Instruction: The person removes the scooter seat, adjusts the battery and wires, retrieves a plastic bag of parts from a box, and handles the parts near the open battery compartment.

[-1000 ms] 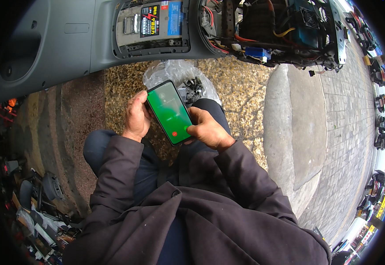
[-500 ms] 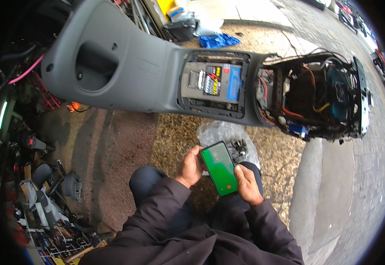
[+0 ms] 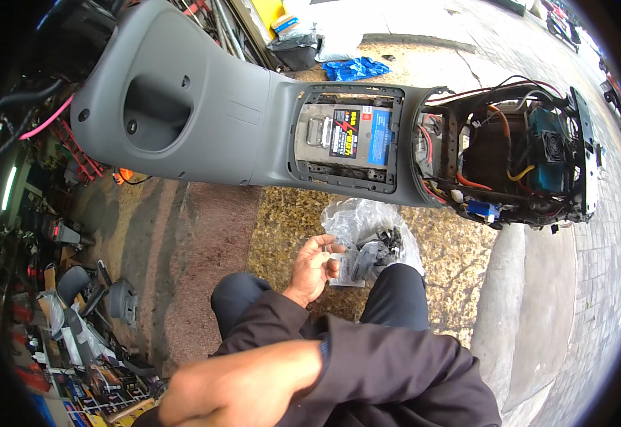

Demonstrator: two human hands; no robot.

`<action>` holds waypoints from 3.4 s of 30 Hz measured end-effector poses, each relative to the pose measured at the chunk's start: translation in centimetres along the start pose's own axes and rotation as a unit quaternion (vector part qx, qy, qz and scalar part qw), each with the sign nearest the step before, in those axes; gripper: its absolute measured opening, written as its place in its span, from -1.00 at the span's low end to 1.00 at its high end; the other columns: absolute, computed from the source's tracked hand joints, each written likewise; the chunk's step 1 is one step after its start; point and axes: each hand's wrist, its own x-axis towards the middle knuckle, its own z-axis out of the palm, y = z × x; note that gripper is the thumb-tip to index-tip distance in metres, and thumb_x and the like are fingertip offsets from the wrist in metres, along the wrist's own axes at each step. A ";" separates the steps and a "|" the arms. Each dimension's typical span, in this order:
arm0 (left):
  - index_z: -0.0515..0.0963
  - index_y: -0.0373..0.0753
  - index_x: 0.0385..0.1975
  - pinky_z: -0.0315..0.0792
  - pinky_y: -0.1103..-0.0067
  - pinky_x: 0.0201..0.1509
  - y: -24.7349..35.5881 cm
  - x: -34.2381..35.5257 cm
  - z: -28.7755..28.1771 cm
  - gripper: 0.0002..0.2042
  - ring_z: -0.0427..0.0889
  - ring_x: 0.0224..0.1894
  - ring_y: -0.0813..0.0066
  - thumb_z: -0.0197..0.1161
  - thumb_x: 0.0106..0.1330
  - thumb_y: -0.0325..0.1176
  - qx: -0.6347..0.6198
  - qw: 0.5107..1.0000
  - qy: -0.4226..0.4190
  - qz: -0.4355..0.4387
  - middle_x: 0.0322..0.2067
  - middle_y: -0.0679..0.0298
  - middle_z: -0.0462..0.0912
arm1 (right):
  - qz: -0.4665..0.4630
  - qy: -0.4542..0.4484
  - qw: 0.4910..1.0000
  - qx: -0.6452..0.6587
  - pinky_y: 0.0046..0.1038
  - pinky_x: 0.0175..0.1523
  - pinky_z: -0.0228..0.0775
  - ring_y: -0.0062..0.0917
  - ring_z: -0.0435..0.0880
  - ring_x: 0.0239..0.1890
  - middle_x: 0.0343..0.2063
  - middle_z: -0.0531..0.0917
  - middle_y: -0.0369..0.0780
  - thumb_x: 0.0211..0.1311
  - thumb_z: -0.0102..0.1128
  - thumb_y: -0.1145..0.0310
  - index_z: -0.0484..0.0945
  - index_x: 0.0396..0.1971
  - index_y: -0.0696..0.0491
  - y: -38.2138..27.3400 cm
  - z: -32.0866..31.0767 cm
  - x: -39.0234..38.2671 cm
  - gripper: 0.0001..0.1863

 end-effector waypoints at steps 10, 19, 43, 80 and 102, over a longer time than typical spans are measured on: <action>0.43 -0.24 -0.08 0.55 0.54 -0.40 -0.3 0.4 -0.6 -0.80 0.62 -0.43 0.47 -0.03 0.34 -0.53 0.016 1.000 0.000 0.000 -0.20 0.07 0.65 | -0.163 0.117 0.977 0.071 -0.22 -0.32 0.39 -0.08 0.61 -0.41 -0.50 0.61 0.06 0.41 0.06 0.25 0.59 -0.43 0.24 3.5 1.7 0.9 -0.66; 0.39 -0.22 0.01 0.52 0.55 -0.36 0.4 0.0 -0.4 -0.77 0.63 -0.39 0.48 -0.02 0.38 -0.51 0.036 0.999 0.031 -0.017 -0.21 0.10 0.66 | -0.129 0.204 0.969 -0.059 -0.29 -0.48 0.24 -0.19 0.47 -0.61 -0.73 0.42 -0.05 0.28 0.09 0.33 0.44 -0.66 0.26 2.7 -1.7 -4.2 -0.64; 0.52 -0.21 -0.13 0.55 0.50 -0.07 1.9 1.9 -1.8 -0.86 0.58 -0.23 0.48 0.14 0.36 -0.43 -0.174 0.984 0.032 0.015 -0.23 0.25 0.62 | 0.173 0.447 0.876 0.054 -0.55 -0.34 0.43 -0.57 0.62 -0.44 -0.44 0.67 -0.17 0.33 0.11 0.40 0.61 -0.33 0.27 7.8 -0.7 -9.9 -0.78; 0.54 -0.20 -0.21 0.44 0.20 -0.03 -22.2 10.7 -6.2 -0.72 0.57 -0.10 0.00 0.33 0.10 -0.26 0.634 0.741 0.185 0.125 -0.24 0.03 0.61 | 0.215 0.874 0.436 -0.015 -0.64 -0.51 0.22 -0.77 0.38 -0.60 -0.60 0.48 -0.39 0.25 0.09 0.52 0.51 -0.27 0.20 19.4 4.8 -29.1 -0.90; 0.64 -0.17 -0.26 0.57 0.28 -0.13 -24.5 18.1 -1.4 -0.80 0.70 -0.15 0.09 0.04 0.31 -0.38 0.859 0.502 -0.100 0.003 -0.26 0.08 0.71 | 0.120 0.889 0.434 0.086 -0.64 -0.38 0.34 -0.73 0.47 -0.50 -0.45 0.56 -0.32 0.34 0.06 0.51 0.50 -0.17 0.20 18.3 9.2 -28.1 -0.86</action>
